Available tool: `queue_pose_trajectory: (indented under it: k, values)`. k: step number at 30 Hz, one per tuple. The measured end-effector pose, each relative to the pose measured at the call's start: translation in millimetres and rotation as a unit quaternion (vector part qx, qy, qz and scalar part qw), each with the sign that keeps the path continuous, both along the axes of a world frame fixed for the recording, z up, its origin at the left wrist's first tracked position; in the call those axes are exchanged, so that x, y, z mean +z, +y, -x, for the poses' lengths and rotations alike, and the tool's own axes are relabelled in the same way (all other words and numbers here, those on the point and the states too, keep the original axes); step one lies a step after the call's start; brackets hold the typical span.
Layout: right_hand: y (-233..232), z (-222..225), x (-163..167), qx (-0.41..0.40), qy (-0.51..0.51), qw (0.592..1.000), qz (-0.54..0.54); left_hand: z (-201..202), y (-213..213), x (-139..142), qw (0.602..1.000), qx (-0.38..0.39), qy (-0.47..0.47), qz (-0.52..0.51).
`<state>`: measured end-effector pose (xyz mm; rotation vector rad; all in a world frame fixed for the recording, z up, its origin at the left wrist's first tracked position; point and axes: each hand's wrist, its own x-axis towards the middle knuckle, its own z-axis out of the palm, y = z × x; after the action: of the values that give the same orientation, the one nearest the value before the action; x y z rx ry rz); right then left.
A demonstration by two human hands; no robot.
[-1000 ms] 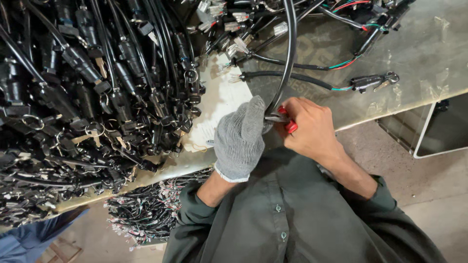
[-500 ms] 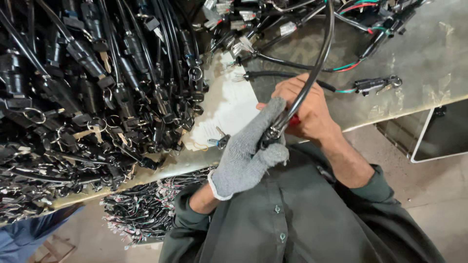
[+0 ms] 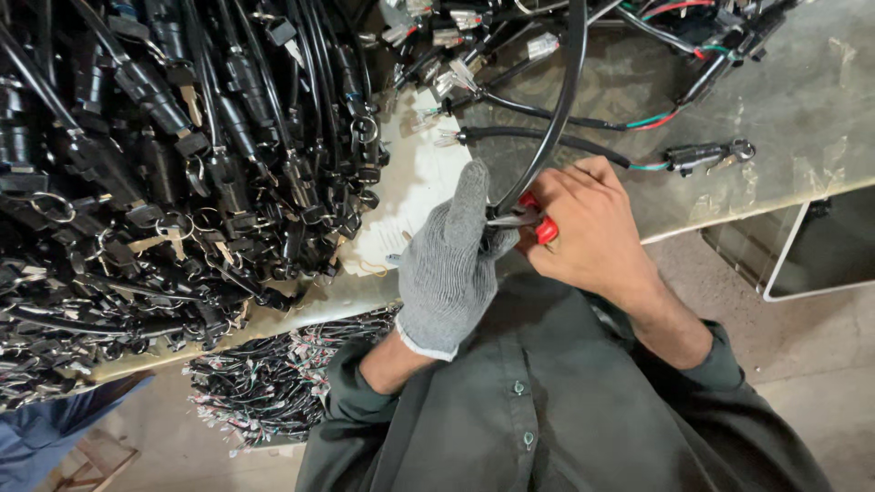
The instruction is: The person works at a factory bench covered with black cable assemblies, holding a cable in one gloved hand and using red-handled pliers to strip insulation from the wire ends. They pull the stripped insulation off, set the finished cable aside, and pick up the next cable to repeat the process.
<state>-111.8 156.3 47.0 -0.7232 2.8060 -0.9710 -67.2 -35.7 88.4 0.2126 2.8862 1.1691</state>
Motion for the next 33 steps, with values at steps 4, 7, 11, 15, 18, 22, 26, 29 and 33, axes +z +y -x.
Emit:
queue_pose_trajectory:
  k: [4,7,11,15,18,22,26,29,33]
  values:
    - [-2.6,-7.7,-7.3,-0.056,0.062,0.996,0.007,1.5,2.9,-1.2,1.000,-0.008,0.030,0.004]
    - [-6.2,-5.5,-15.0,-0.076,0.065,0.995,0.008,2.3,-0.8,6.4,0.997,-0.027,-0.012,-0.065]
    - [-7.7,3.9,-16.3,-0.018,0.052,0.992,0.116,5.2,-12.8,18.9,0.933,-0.061,-0.213,-0.283]
    - [-10.3,11.1,-18.0,0.036,0.059,0.981,0.179,9.4,-18.7,22.8,0.873,-0.117,-0.302,-0.366]
    - [-12.8,10.8,-23.3,0.030,0.050,0.983,0.172,10.2,-18.5,22.3,0.842,-0.117,-0.332,-0.409]
    - [-11.7,9.8,-28.1,0.039,0.048,0.983,0.175,8.0,-17.8,22.5,0.848,-0.107,-0.339,-0.392]
    - [-5.0,6.8,-23.8,0.030,0.019,0.985,0.170,6.5,-16.2,21.7,0.846,-0.086,-0.324,-0.414]
    - [-1.3,-4.8,-19.3,-0.001,-0.046,0.995,0.083,7.2,-12.6,19.6,0.996,-0.040,-0.072,-0.042]
    - [-3.7,-19.0,-24.2,-0.064,-0.030,0.997,-0.011,9.5,-12.6,19.9,0.995,-0.056,-0.079,-0.031]
